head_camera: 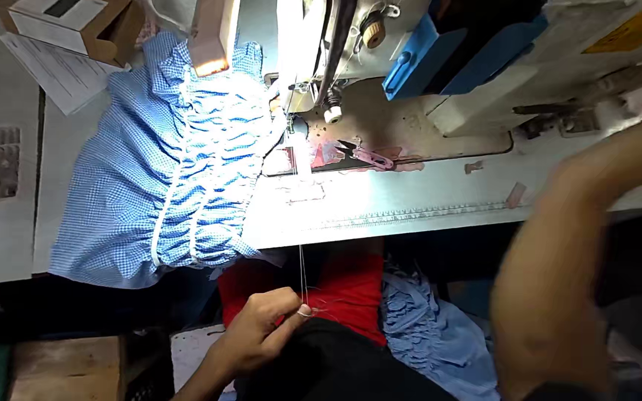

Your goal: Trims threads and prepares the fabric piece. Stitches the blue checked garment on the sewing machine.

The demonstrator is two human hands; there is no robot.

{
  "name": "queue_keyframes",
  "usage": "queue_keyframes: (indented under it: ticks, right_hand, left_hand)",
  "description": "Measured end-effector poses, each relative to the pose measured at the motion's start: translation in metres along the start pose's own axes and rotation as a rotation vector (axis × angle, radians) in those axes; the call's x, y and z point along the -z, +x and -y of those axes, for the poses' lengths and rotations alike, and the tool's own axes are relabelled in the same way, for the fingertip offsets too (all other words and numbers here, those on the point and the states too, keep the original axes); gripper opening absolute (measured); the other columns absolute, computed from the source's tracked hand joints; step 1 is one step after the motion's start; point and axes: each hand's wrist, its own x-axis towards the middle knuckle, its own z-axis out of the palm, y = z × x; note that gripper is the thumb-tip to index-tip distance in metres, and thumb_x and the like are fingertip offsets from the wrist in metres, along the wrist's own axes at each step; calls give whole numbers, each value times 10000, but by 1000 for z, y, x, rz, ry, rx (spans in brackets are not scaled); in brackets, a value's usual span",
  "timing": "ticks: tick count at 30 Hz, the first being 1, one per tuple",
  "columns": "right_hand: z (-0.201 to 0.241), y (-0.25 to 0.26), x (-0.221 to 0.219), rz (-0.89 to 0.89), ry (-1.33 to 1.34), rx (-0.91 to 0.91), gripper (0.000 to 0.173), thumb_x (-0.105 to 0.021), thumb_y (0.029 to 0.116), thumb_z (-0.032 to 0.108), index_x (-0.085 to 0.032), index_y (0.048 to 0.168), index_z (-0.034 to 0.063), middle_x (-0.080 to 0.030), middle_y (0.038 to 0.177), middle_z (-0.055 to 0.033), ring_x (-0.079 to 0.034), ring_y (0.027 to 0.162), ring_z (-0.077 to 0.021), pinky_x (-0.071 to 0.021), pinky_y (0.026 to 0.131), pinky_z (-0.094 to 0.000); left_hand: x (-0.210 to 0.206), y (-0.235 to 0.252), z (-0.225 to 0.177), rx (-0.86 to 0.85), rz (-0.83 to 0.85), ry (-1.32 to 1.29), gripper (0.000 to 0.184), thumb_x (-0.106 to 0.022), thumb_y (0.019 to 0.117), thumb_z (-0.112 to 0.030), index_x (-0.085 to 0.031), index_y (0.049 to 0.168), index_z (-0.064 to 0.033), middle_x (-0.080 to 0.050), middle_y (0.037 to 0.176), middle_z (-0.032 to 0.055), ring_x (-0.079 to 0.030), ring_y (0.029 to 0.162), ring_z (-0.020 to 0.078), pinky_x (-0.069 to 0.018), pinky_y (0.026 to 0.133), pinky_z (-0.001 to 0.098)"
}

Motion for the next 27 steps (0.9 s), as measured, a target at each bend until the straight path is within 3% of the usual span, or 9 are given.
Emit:
queue_keyframes:
  ticks: [1, 4, 6, 8, 10, 14, 18, 21, 27]
  right_hand:
    - [15, -29, -16, 188, -8, 106, 300, -514, 1078, 188, -527, 1314, 4, -622, 1180, -12, -617, 1086, -58, -515, 950, -262]
    - [46, -94, -65, 759, -279, 210, 602, -609, 1015, 338, -445, 1489, 5, -497, 1447, -268, -509, 1319, -435, -448, 1067, -587]
    - [42, -108, -83, 900, -399, 296, 495, -519, 1068, 295, -504, 1488, 34, -519, 1375, -305, -510, 1239, -516, -453, 985, -637]
    - [38, -103, -91, 892, -478, 424, 367, -483, 1079, 164, -598, 1386, -3, -605, 1205, -303, -586, 1115, -512, -512, 901, -599]
    - [39, -99, -86, 897, -507, 492, 332, -469, 1056, 80, -600, 1329, -55, -627, 1130, -299, -626, 1053, -492, -538, 853, -573]
    - [60, -103, -75, 977, -267, 387, 298, -433, 1001, 36, -545, 1265, -46, -658, 1032, -254, -692, 821, -386, -562, 662, -515]
    - [76, -118, -72, 1149, -141, 422, 364, -469, 1056, 201, -558, 1360, 20, -649, 1145, -184, -681, 959, -295, -578, 786, -443]
    - [72, -130, -77, 1073, -113, 610, 322, -586, 1048, 237, -676, 1276, 28, -672, 1048, -178, -677, 926, -327, -566, 771, -445]
    - [69, -147, -86, 938, 3, 745, 233, -663, 981, 204, -763, 1116, 42, -737, 996, -134, -718, 831, -245, -578, 663, -351]
  left_hand:
    - [-3, 1, 0, -22, -16, 14, 321, -497, 1089, -181, -660, 881, 2, -618, 782, 79, -608, 752, 121, -508, 697, 245]
    - [-10, -3, -3, -61, -24, 51, 304, -495, 1082, -163, -675, 905, 8, -653, 815, 103, -630, 773, 142, -524, 717, 257]
    - [-11, -4, -2, -79, -35, 63, 296, -496, 1081, -157, -667, 905, 7, -659, 826, 108, -636, 782, 145, -527, 718, 258]
    - [-12, -4, 0, -92, -70, 54, 300, -493, 1082, -157, -667, 902, 8, -664, 829, 104, -641, 790, 133, -528, 723, 248]
    - [-15, -6, 0, -88, -105, 27, 310, -486, 1085, -159, -673, 906, 11, -667, 830, 99, -640, 789, 119, -526, 722, 238]
    - [-20, -7, 0, -63, -146, -69, 338, -469, 1090, -153, -674, 895, 31, -658, 811, 102, -633, 787, 113, -519, 732, 240]
    - [-21, -13, 0, -14, -162, -153, 352, -449, 1101, -159, -675, 912, 32, -688, 848, 95, -665, 827, 105, -551, 766, 250]
    - [-18, -17, 0, 0, -175, -185, 358, -447, 1105, -170, -670, 914, 35, -699, 864, 96, -694, 835, 119, -591, 794, 285]
    - [-19, -18, 3, -9, -196, -214, 352, -450, 1106, -169, -660, 912, 37, -698, 864, 93, -684, 829, 111, -577, 773, 271]
